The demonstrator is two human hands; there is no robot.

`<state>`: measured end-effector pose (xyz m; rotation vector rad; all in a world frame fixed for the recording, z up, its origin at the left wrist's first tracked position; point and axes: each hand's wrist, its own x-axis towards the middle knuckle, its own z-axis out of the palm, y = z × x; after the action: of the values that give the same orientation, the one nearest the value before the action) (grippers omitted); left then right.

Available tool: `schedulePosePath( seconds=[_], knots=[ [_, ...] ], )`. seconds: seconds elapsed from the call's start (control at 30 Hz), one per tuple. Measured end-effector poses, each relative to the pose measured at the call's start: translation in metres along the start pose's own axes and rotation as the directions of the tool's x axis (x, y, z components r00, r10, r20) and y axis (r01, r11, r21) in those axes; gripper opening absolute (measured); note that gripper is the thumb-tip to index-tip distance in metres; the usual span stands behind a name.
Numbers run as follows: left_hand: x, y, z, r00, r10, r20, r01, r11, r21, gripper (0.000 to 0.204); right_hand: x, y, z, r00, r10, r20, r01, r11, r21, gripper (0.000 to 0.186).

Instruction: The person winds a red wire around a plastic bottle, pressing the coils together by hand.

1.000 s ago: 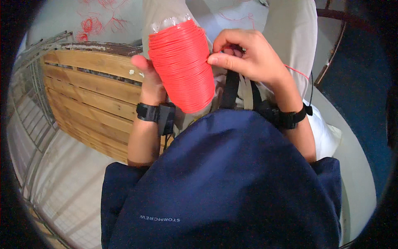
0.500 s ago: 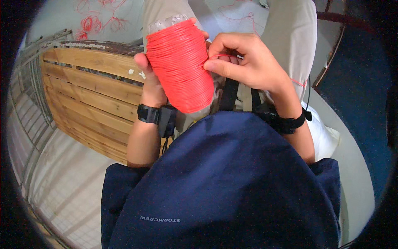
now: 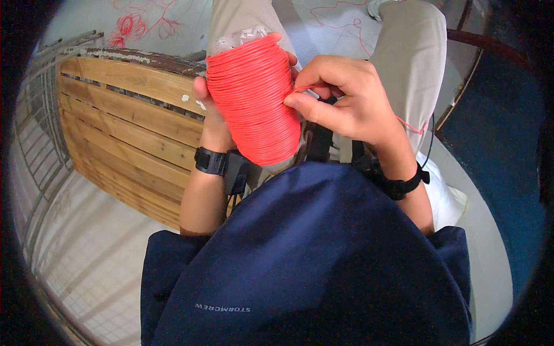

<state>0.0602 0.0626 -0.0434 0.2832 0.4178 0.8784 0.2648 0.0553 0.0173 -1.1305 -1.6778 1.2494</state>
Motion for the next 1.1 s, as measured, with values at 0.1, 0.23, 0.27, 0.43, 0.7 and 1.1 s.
schedulePosePath(
  seconds=[0.1, 0.23, 0.27, 0.43, 0.7, 1.1],
  knots=[
    [0.001, 0.001, 0.001, 1.000, 0.006, -0.002, -0.006, 1.000, 0.004, 0.127, -0.001, 0.000, 0.000, 1.000, -0.012, 0.015, 0.012, 1.000, -0.015, 0.022],
    [0.000, 0.002, 0.001, 1.000, -0.006, 0.007, 0.006, 1.000, -0.002, 0.126, -0.003, 0.009, 0.008, 0.989, -0.130, -0.072, 0.129, 0.991, -0.025, 0.015],
    [0.000, 0.002, 0.000, 1.000, -0.008, -0.004, 0.007, 1.000, -0.015, 0.126, -0.003, 0.009, 0.009, 0.989, -0.124, -0.080, 0.123, 0.992, -0.014, 0.015],
    [-0.007, 0.001, -0.010, 0.997, -0.012, -0.081, 0.017, 0.999, 0.051, 0.126, -0.006, 0.010, 0.011, 0.991, -0.092, -0.098, 0.092, 0.996, 0.001, 0.014],
    [-0.010, 0.001, 0.000, 0.956, 0.015, -0.294, 0.050, 0.975, 0.215, 0.124, -0.008, 0.003, 0.015, 0.988, -0.071, -0.136, 0.081, 0.994, 0.072, 0.018],
    [-0.017, 0.003, 0.003, 0.972, 0.007, -0.234, 0.043, 0.978, 0.206, 0.093, -0.011, 0.002, 0.016, 0.987, 0.023, -0.156, 0.005, 0.985, 0.172, 0.021]
  ],
)
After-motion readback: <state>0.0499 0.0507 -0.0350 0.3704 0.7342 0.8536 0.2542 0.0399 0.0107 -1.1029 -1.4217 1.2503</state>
